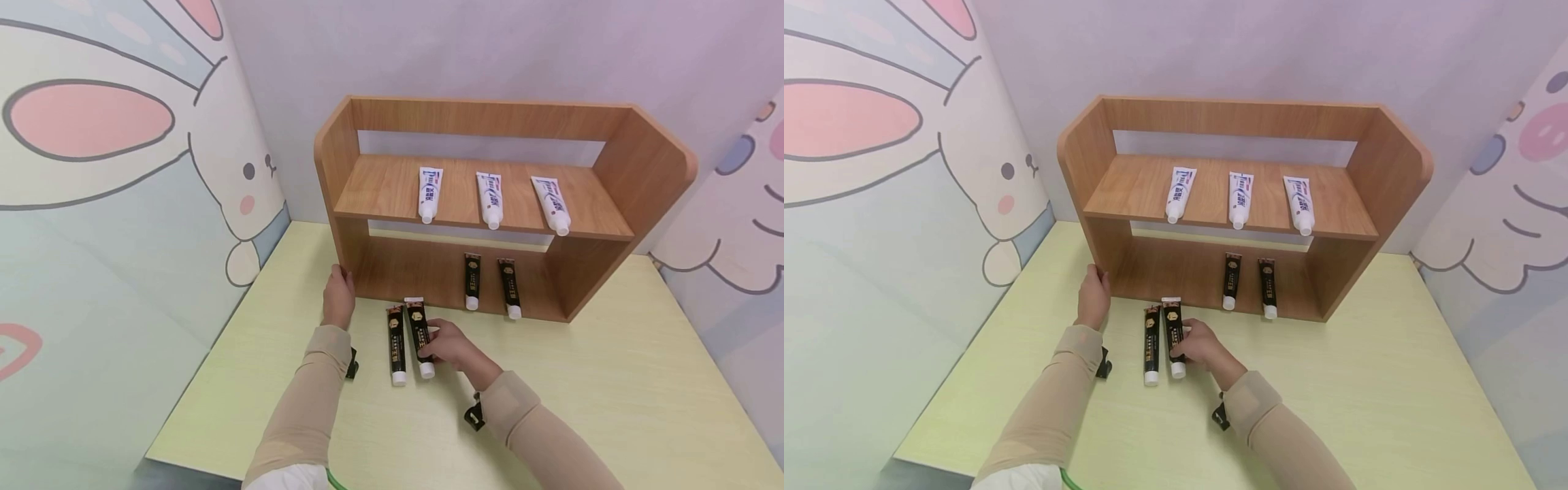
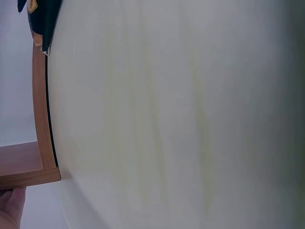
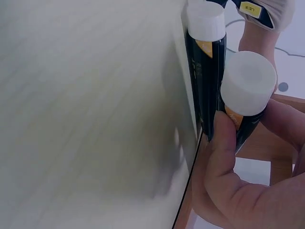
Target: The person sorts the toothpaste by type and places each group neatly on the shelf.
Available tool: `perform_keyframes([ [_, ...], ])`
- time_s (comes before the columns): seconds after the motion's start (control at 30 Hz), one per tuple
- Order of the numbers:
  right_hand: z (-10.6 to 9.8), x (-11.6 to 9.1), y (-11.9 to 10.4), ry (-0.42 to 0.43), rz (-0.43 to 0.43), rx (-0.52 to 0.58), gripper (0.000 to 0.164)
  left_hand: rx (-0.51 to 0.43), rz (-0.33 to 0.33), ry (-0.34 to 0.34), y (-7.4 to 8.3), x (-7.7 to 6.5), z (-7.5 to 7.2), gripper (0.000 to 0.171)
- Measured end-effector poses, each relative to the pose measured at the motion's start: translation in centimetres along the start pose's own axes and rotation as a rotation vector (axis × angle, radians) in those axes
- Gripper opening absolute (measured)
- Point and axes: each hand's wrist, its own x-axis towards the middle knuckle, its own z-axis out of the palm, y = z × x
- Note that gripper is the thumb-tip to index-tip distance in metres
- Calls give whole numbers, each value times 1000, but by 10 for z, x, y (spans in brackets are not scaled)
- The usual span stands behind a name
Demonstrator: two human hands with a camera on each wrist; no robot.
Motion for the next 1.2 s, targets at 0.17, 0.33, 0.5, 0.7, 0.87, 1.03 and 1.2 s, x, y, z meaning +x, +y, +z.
perform_keyframes([
  [0.17,-2,4,-3,4,0,4,73,-8,-7,1,-1,0,0,20],
  [0.33,-6,9,-5,20,-12,12,72,-6,-9,1,-2,0,1,19],
  [0.5,-12,14,-9,30,-5,19,73,-5,-15,4,-3,0,1,19],
  [0.7,-17,23,-9,39,-9,24,75,-14,-1,7,-3,-1,1,17],
  [0.87,-21,32,-8,52,-21,29,72,-20,4,5,-4,0,1,16],
  [1.03,-24,39,-10,58,-50,48,66,-26,0,-2,-3,0,1,17],
  [1.2,-25,45,-14,78,-64,46,63,-26,-11,-10,-2,0,0,17],
])
